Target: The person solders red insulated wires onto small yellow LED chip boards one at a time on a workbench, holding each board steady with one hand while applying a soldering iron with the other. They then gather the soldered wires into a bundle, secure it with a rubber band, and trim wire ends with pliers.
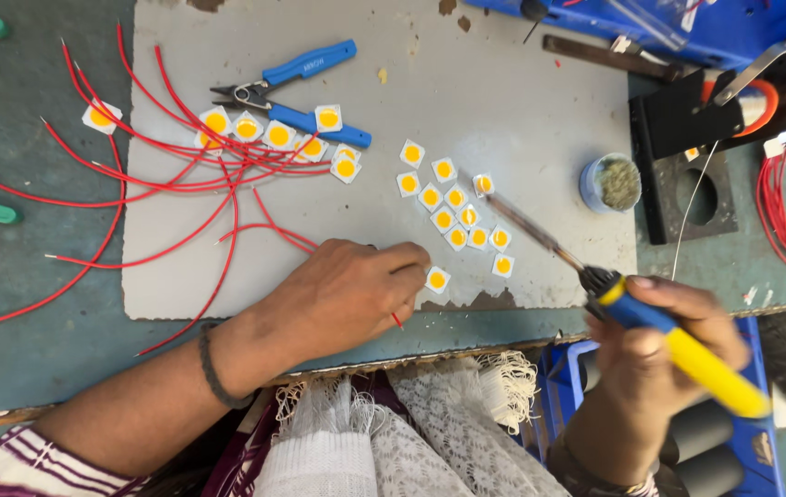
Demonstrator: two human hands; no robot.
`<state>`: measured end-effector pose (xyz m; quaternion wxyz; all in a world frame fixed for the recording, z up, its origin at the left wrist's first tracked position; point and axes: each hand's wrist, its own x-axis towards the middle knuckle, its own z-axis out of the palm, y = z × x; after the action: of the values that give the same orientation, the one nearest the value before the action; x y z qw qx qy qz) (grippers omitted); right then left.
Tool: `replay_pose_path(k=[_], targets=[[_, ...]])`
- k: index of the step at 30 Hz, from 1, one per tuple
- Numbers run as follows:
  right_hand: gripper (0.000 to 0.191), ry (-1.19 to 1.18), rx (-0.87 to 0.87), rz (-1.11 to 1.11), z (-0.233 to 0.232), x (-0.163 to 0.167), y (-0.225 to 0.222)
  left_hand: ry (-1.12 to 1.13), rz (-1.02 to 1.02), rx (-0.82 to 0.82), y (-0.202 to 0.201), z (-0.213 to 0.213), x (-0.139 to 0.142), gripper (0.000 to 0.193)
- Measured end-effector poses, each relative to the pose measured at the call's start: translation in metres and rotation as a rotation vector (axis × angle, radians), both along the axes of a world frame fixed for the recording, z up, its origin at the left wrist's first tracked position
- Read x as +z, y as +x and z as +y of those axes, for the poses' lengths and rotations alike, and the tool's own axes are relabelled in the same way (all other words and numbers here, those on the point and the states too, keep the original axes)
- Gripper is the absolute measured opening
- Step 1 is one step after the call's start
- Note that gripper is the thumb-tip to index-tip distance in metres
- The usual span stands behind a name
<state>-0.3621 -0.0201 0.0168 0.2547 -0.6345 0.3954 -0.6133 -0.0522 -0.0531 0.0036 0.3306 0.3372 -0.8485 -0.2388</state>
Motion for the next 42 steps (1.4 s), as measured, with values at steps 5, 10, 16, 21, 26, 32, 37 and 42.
replay_pose_path(k=[5, 10, 16, 21, 26, 32, 37, 42], targets=[[0.057, 0.078, 0.176, 0.018, -0.003, -0.019, 0.024, 0.028, 0.254, 0.333, 0.016, -0.008, 0.005, 0.021], [0.035, 0.036, 0.301, 0.238, -0.021, -0.023, 0.049, 0.16, 0.344, 0.533, 0.03, -0.019, 0.015, 0.01], [0.022, 0.121, 0.363, 0.383, -0.031, -0.034, 0.06, -0.482, 0.098, 0.59, 0.027, -0.022, 0.025, 0.013], [0.022, 0.2, 0.426, -0.106, -0.021, -0.048, 0.058, -0.019, 0.222, 0.394, 0.022, -0.017, 0.02, 0.022], [0.043, 0.165, 0.23, 0.26, -0.022, -0.043, 0.063, 0.148, 0.198, 0.115, 0.006, -0.007, 0.008, 0.03], [0.053, 0.063, 0.162, 0.564, -0.025, -0.03, 0.08, 0.132, 0.125, 0.082, 0.001, -0.001, -0.001, 0.018], [0.052, 0.057, 0.182, 0.58, -0.023, -0.026, 0.088, -0.022, 0.047, 0.077, 0.001, 0.001, -0.004, 0.01], [0.058, 0.052, 0.196, 0.581, -0.02, -0.023, 0.092, -0.079, 0.004, 0.094, 0.004, -0.001, -0.006, 0.011]])
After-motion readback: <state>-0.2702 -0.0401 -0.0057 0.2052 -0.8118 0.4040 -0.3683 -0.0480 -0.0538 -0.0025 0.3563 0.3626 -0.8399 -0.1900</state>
